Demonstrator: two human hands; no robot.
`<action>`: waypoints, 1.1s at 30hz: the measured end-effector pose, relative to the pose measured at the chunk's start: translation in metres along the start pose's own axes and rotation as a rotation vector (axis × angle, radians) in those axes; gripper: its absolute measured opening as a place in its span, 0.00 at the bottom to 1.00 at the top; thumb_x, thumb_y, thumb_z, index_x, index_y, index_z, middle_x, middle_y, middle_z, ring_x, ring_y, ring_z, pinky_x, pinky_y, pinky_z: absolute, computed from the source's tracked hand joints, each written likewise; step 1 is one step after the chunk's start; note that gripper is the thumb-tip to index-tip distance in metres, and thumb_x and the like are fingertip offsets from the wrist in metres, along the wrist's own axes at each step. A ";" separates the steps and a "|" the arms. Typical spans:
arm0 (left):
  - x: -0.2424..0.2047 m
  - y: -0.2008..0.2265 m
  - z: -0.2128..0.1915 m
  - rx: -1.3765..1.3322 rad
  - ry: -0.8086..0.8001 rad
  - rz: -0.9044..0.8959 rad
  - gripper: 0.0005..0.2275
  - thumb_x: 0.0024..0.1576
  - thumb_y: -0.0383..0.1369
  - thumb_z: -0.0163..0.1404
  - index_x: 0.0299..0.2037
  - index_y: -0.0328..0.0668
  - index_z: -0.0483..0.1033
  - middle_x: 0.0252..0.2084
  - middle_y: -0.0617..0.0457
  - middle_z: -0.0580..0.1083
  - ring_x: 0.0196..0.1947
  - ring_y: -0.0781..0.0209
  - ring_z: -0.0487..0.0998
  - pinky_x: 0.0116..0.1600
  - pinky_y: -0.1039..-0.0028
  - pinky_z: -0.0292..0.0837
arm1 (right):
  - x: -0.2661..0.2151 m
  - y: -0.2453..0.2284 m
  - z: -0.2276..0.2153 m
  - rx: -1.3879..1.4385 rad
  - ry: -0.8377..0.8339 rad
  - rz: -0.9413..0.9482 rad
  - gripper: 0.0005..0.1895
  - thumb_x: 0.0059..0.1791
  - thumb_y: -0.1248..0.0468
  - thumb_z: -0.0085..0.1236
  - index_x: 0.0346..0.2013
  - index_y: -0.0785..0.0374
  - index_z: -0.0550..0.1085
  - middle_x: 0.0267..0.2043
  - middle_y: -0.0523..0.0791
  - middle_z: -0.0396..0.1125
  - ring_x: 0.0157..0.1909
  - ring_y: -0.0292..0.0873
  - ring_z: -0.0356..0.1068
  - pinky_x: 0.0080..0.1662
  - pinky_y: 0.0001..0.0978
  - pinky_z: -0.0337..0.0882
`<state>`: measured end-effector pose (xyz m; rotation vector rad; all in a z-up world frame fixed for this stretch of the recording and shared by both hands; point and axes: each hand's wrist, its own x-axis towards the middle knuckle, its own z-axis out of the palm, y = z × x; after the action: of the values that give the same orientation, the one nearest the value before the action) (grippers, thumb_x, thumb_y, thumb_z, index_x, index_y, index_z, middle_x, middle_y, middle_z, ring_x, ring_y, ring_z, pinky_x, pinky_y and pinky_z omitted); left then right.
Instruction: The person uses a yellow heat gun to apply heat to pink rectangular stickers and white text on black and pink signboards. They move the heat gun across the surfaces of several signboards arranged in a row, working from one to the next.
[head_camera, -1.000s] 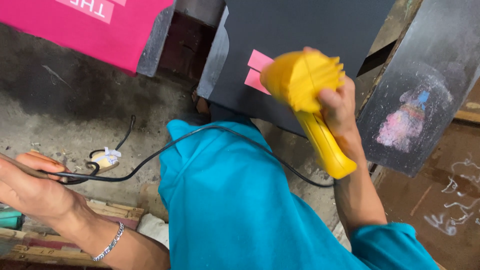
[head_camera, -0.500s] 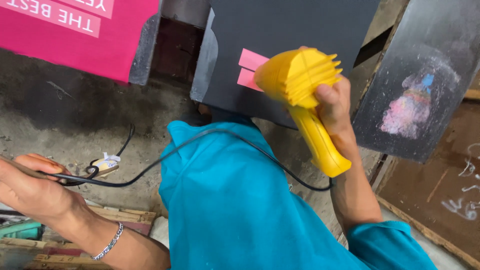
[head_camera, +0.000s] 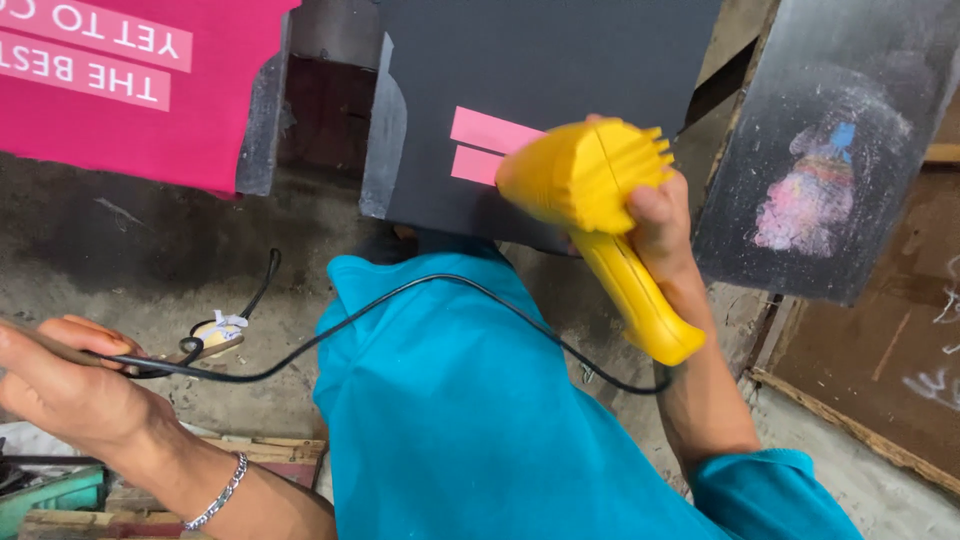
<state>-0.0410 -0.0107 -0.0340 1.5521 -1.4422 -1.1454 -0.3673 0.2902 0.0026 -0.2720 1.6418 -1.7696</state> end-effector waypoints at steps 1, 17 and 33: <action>-0.003 0.005 0.002 0.020 0.017 0.023 0.26 0.75 0.49 0.41 0.24 0.46 0.57 0.19 0.51 0.59 0.25 0.62 0.65 0.35 0.75 0.64 | 0.002 -0.006 0.012 -0.029 0.087 0.022 0.46 0.42 0.38 0.63 0.62 0.69 0.68 0.36 0.50 0.73 0.31 0.47 0.77 0.29 0.34 0.82; 0.002 0.017 0.016 0.048 -0.043 -0.005 0.30 0.72 0.55 0.39 0.20 0.44 0.59 0.19 0.50 0.58 0.19 0.61 0.61 0.28 0.74 0.58 | -0.021 0.003 -0.032 0.200 0.003 0.034 0.43 0.45 0.46 0.70 0.66 0.67 0.66 0.58 0.53 0.69 0.42 0.49 0.76 0.36 0.41 0.83; 0.026 -0.004 0.009 0.058 -0.075 0.064 0.19 0.71 0.39 0.38 0.25 0.43 0.60 0.23 0.49 0.60 0.25 0.59 0.65 0.33 0.73 0.61 | -0.040 -0.001 -0.041 0.108 0.154 0.009 0.45 0.45 0.45 0.66 0.67 0.69 0.64 0.45 0.52 0.71 0.34 0.48 0.76 0.32 0.36 0.82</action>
<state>-0.0488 -0.0351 -0.0442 1.5052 -1.5765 -1.1439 -0.3620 0.3471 0.0078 -0.0802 1.6430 -1.9058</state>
